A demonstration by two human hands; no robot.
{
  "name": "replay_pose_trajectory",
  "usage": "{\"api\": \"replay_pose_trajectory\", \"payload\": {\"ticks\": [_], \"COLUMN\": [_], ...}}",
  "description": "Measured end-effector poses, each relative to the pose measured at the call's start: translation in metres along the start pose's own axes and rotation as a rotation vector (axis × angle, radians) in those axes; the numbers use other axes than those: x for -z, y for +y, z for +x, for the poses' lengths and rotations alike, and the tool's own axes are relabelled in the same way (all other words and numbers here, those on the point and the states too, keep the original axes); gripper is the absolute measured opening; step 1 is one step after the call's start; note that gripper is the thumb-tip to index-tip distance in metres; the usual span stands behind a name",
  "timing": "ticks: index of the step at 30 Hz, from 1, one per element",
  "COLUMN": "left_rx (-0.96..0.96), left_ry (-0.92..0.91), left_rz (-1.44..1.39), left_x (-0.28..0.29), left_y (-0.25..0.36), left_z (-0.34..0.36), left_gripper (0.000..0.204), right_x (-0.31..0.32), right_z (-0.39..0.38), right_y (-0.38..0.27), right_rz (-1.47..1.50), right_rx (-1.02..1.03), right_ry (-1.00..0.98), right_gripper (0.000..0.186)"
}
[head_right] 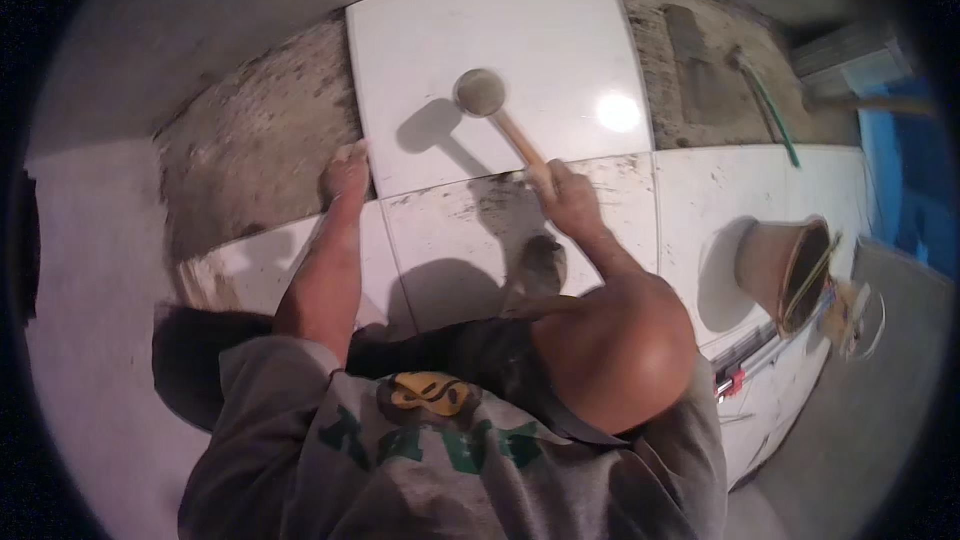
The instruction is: Apply cement to the floor and lay a large floor tile.
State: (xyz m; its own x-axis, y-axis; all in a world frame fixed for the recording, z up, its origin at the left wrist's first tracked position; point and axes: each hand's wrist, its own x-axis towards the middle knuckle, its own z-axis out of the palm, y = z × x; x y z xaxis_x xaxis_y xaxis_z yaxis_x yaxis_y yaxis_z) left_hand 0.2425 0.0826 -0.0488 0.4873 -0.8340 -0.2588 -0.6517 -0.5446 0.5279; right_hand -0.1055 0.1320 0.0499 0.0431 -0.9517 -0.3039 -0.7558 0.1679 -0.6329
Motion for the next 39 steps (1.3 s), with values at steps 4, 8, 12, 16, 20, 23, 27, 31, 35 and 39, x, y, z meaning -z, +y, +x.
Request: {"api": "replay_pose_trajectory", "payload": {"ticks": [4,8,12,16,20,23,27,31,35,39], "left_rx": [-0.101,-0.047,-0.068,-0.321,-0.571,-0.525,-0.298,-0.171,-0.224,-0.314], "left_ry": [0.031,-0.001,0.034,0.204,0.011,-0.058,-0.225,-0.372,-0.353,-0.315], "left_rz": [0.084,0.116,0.178,0.428,0.323,0.384,0.585,0.584,0.526,0.627], "left_x": [-0.005,-0.009,-0.023,-0.038,-0.046,-0.044,-0.046,-0.052,-0.051,-0.044], "left_y": [0.023,0.032,0.037,0.061,0.124,0.177,0.215,0.218,0.214,0.218], "left_z": [0.002,0.009,0.008,-0.003,-0.001,0.013,0.032,0.046,0.049,0.049], "left_gripper": [0.039,0.04,0.051,0.073,0.085,0.093,0.108,0.123,0.118,0.117], "right_x": [-0.004,0.02,0.024,0.009,0.026,0.068,0.121,0.116,0.069,0.063], "right_z": [-0.05,-0.122,-0.184,-0.2,-0.126,-0.04,0.059,0.128,0.189,0.206], "right_y": [0.022,0.039,0.053,0.075,0.09,0.067,0.004,-0.023,-0.027,-0.03], "right_rz": [0.249,0.51,0.587,0.605,0.488,0.338,0.359,0.382,-0.167,-0.042], "right_rx": [-0.228,-0.529,-0.743,-0.847,-0.591,-0.331,0.155,0.343,0.056,0.197], "right_ry": [-0.065,-0.168,-0.003,0.164,0.201,0.206,0.252,0.147,-0.057,-0.019], "right_gripper": [0.044,0.042,0.044,0.046,0.047,0.044,0.038,0.034,0.04,0.041]}}
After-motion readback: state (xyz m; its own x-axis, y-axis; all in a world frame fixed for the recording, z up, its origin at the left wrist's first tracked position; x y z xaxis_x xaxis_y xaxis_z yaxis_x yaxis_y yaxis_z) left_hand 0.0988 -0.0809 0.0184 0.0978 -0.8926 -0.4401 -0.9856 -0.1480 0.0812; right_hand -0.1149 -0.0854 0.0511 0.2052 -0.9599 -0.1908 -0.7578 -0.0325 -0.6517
